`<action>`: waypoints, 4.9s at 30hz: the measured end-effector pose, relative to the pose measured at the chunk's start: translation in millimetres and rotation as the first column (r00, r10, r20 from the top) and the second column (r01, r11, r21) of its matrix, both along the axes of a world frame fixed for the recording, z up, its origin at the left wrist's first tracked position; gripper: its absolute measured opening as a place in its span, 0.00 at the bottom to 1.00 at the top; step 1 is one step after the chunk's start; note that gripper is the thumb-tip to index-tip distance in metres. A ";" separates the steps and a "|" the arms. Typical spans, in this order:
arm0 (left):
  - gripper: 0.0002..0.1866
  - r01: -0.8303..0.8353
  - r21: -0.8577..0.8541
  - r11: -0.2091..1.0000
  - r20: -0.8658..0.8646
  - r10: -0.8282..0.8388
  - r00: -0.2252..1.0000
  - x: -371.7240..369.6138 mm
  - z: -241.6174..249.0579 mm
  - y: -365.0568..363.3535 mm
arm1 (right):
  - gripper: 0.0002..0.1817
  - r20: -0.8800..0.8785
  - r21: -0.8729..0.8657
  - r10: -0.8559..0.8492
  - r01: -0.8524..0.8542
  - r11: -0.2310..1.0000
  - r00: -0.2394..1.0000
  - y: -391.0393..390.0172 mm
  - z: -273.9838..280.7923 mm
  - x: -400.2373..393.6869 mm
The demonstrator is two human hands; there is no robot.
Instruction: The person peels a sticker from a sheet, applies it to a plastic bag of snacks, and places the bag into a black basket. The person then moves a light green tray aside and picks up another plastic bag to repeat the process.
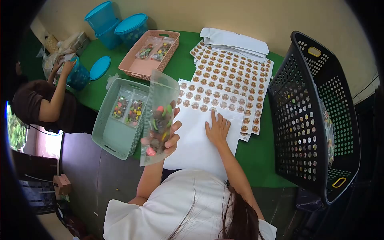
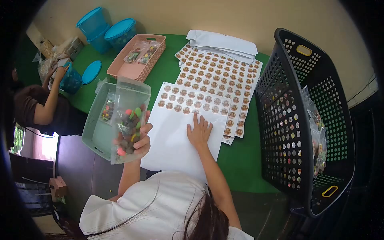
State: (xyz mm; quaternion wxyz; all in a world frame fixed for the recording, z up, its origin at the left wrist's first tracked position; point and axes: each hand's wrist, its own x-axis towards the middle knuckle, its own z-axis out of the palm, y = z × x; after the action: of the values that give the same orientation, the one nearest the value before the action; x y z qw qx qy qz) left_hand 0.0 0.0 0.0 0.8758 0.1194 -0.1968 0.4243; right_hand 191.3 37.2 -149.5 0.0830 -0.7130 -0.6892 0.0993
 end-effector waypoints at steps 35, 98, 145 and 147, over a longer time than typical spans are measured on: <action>0.27 -0.529 0.170 0.831 -0.849 0.396 0.349 17.4 28.4 -16.5 | 0.09 -0.395 0.433 0.202 -0.012 0.901 0.896 33.9 -7.4 31.1; 0.18 -0.367 0.438 0.821 -0.845 0.515 0.144 59.1 16.0 -38.7 | 0.11 -0.981 0.116 0.094 0.119 0.986 0.171 -83.2 177.4 7.4; 0.16 -0.476 0.449 0.756 -0.827 0.553 0.100 55.7 4.3 -35.1 | 0.21 -0.312 0.510 0.405 -0.208 0.834 0.859 -86.5 173.2 -10.1; 0.17 -0.468 0.446 0.763 -0.825 0.554 0.117 57.1 11.3 -37.2 | 0.22 -0.226 0.487 0.373 -0.227 0.843 0.900 -86.6 161.9 -18.8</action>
State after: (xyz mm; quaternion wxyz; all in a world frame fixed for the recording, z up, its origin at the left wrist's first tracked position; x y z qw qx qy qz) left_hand 57.1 -37.2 11.3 0.6160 0.4312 0.3769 0.5409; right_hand 172.6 -49.3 12.3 0.3365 -0.5309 -0.7754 0.0609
